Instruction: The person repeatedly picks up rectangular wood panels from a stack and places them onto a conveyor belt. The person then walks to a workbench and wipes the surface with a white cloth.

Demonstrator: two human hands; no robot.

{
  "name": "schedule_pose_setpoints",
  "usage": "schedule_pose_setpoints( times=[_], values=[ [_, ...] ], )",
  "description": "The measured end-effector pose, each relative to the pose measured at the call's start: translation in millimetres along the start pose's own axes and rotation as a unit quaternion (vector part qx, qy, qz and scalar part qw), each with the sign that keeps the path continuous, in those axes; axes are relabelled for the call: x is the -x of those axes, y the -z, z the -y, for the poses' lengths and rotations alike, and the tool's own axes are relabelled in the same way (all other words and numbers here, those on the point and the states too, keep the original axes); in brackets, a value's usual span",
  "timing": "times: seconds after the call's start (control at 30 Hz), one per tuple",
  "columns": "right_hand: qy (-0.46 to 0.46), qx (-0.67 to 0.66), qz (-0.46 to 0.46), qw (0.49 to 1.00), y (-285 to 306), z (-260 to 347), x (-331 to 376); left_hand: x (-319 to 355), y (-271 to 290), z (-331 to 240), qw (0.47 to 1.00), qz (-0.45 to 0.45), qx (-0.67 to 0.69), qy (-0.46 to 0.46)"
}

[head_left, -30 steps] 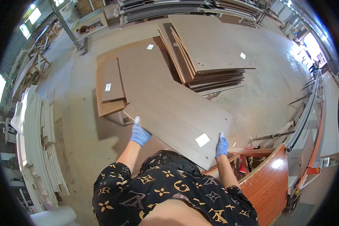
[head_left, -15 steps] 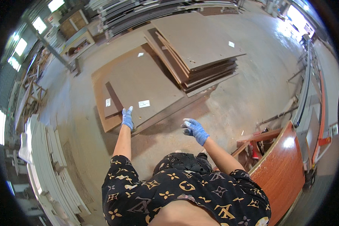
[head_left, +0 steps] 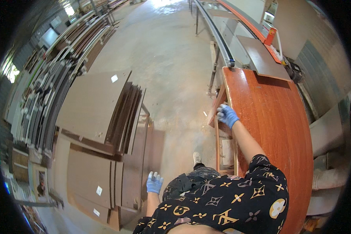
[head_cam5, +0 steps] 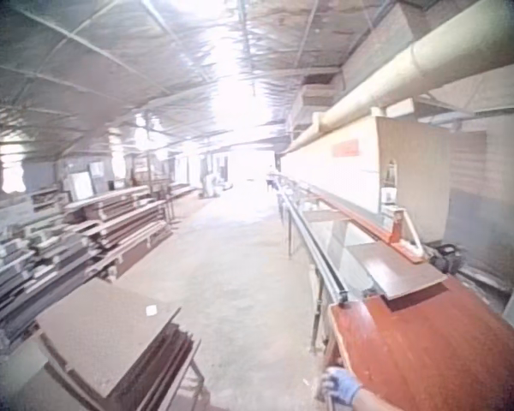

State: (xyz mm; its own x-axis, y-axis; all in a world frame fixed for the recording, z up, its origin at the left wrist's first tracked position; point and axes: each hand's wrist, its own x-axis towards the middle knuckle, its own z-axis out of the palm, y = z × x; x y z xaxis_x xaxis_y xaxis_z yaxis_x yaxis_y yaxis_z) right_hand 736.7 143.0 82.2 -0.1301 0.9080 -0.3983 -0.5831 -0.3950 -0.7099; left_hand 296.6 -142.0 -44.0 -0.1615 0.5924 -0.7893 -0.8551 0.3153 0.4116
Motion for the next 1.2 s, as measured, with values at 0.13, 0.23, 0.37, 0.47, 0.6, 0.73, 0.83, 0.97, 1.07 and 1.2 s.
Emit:
schedule_pose_setpoints(
  times=[0.13, 0.23, 0.37, 0.47, 0.6, 0.73, 0.83, 0.97, 1.07, 1.2],
  values=[
    [0.079, -0.037, -0.275, 0.957, 49, 77, -29, -12, -59, 2, 0.998, 0.005, -0.055, -0.002],
    [0.090, -0.127, -0.325, 0.933, 120, 139, -61, -19, -99, 7, 0.996, 0.021, -0.091, -0.004],
    [0.153, -0.190, -0.337, 0.909, 193, 195, -90, -18, -141, 15, 0.992, 0.013, -0.122, -0.017],
    [0.195, -0.247, -0.425, 0.849, 195, 219, -95, -16, -155, 21, 0.988, -0.022, -0.146, -0.036],
    [0.158, -0.167, -0.397, 0.888, 235, 232, -87, -35, -157, 33, 0.989, -0.016, -0.144, -0.026],
    [0.206, -0.151, -0.450, 0.856, 224, 208, -74, -41, -178, 36, 0.979, -0.022, -0.201, 0.001],
    [0.187, -0.203, -0.377, 0.884, 196, 153, -39, -35, -201, 31, 0.975, 0.010, -0.222, -0.005],
    [-0.086, -0.096, -0.142, 0.981, 63, 60, 74, -33, -213, 34, 0.971, 0.069, -0.228, 0.010],
    [0.070, 0.290, -0.191, 0.935, 70, 48, 120, -40, -250, 52, 0.948, 0.163, -0.260, 0.090],
    [0.174, 0.503, -0.417, 0.737, 131, 67, 158, -16, -307, 92, 0.850, 0.301, -0.403, 0.157]
  ],
)
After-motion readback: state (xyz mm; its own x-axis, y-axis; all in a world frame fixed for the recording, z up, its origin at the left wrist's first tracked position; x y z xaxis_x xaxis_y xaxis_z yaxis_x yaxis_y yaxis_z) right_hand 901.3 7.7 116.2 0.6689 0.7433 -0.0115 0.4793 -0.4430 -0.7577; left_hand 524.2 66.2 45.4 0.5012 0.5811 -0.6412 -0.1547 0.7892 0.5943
